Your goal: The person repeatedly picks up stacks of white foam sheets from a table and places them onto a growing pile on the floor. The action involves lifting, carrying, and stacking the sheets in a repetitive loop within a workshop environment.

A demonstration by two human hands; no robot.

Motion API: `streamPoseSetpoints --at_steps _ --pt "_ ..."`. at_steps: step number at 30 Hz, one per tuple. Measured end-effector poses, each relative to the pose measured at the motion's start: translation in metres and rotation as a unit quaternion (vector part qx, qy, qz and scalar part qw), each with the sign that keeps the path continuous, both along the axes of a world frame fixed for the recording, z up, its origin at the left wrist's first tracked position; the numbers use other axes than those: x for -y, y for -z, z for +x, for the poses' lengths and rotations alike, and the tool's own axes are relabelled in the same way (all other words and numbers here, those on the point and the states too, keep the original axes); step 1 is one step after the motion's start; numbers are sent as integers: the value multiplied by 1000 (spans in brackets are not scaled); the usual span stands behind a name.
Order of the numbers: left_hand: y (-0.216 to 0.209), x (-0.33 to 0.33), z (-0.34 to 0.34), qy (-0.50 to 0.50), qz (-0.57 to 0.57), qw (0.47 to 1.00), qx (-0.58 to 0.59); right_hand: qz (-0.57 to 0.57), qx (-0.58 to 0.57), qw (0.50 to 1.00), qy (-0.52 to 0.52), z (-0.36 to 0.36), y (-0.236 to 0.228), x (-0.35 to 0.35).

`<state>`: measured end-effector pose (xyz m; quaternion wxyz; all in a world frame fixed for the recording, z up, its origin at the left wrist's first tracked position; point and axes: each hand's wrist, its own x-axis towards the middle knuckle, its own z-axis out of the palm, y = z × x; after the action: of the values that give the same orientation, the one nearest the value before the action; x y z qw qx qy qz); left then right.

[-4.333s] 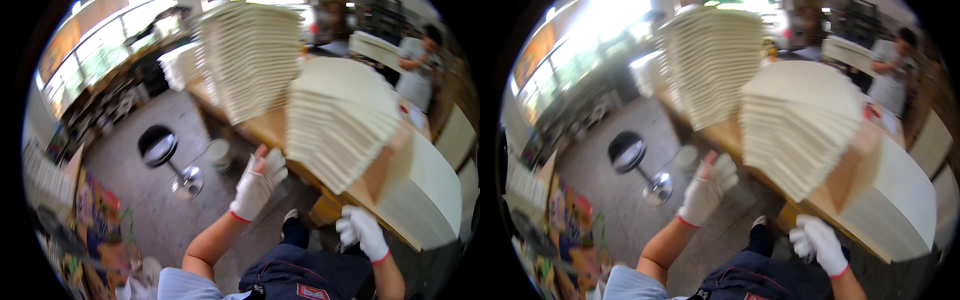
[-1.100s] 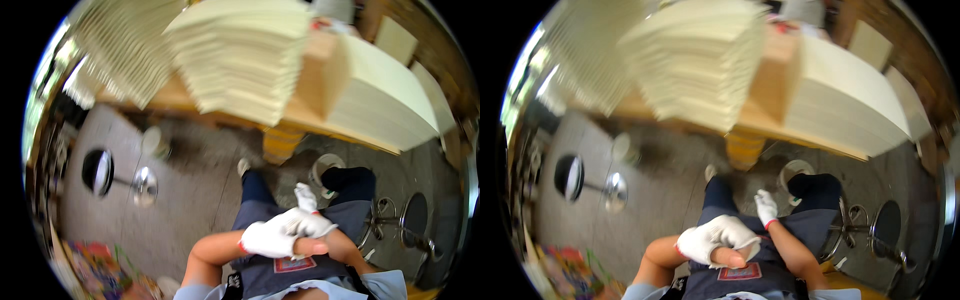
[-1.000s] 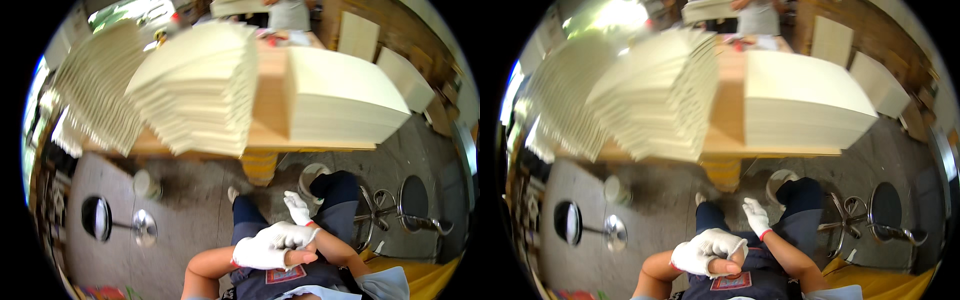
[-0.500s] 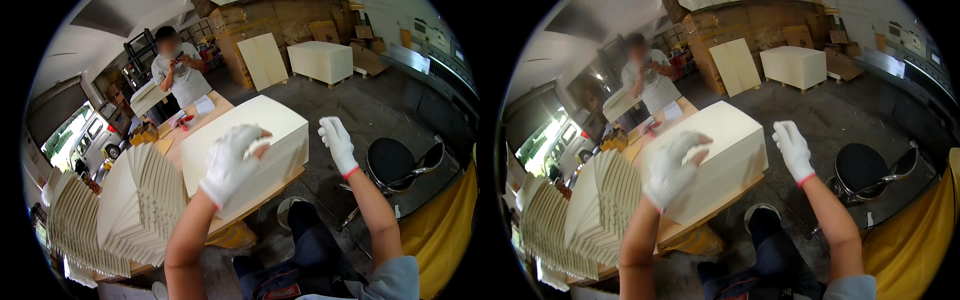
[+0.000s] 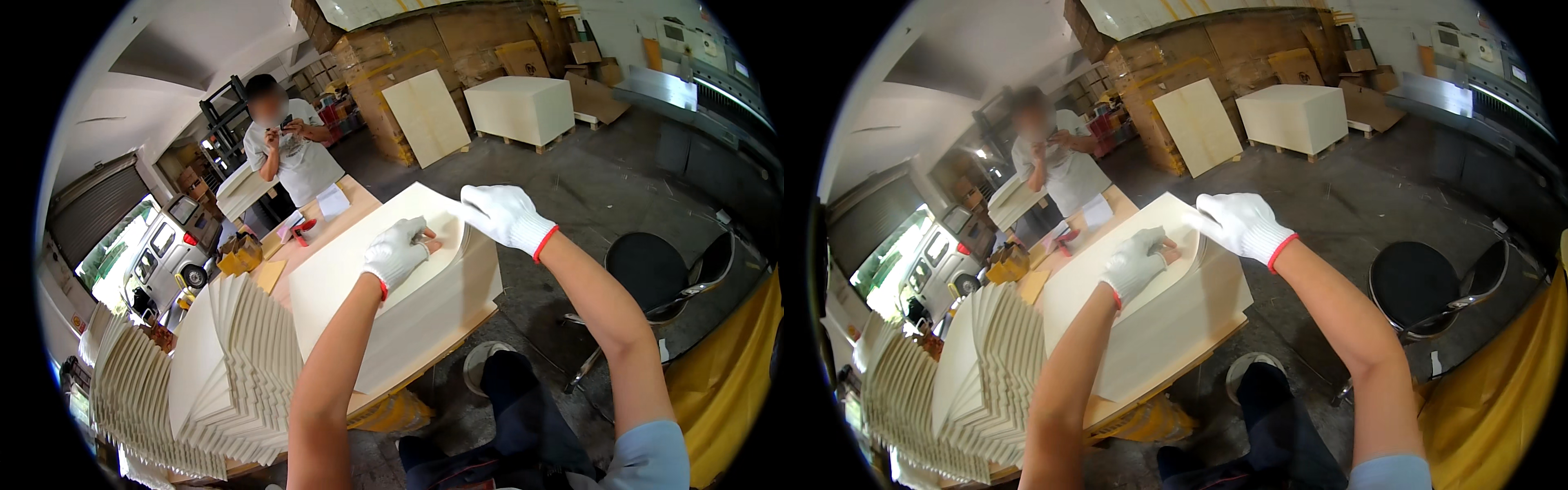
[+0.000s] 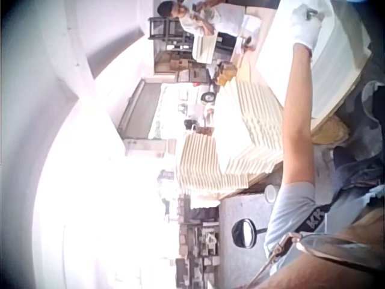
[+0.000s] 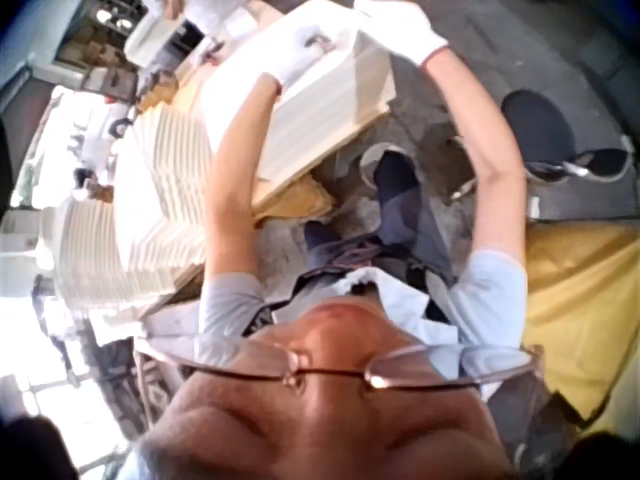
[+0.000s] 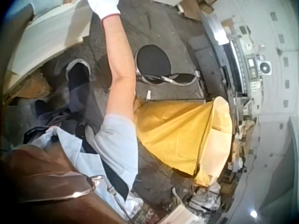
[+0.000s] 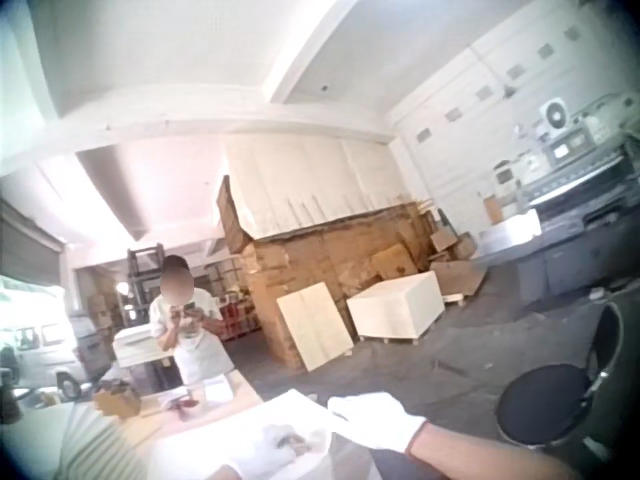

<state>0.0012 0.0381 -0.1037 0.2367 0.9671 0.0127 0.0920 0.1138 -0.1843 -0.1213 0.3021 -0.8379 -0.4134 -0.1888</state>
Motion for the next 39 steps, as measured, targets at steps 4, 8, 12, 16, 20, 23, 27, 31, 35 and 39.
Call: streamPoseSetpoints --at_steps 4,8,12,16,20,23,27,31,35,39 --pt "14 3 -5 78 -54 992 82 172 -252 952 -12 -10 9 -22" --pt "15 -6 -1 82 -131 986 62 274 -285 919 -3 -11 28 -34" --pt "6 3 -5 122 -143 981 56 305 -202 931 21 -12 38 -34" --pt "11 6 -1 98 -184 978 33 349 -160 923 9 -17 41 -35" --pt "13 1 0 104 -191 976 26 326 -163 931 5 -19 38 -33" --pt "16 1 -3 137 -182 969 99 294 -166 941 27 -18 40 -36" --pt "3 12 -12 79 -102 988 90 263 -182 947 34 -14 39 -31" --pt "3 17 -11 51 -107 993 22 291 -141 946 29 -13 42 -34" --pt "7 14 -10 54 -126 990 36 309 -132 941 34 -17 43 -36" --pt "8 13 -9 76 -117 989 55 292 -153 943 39 -15 43 -33"
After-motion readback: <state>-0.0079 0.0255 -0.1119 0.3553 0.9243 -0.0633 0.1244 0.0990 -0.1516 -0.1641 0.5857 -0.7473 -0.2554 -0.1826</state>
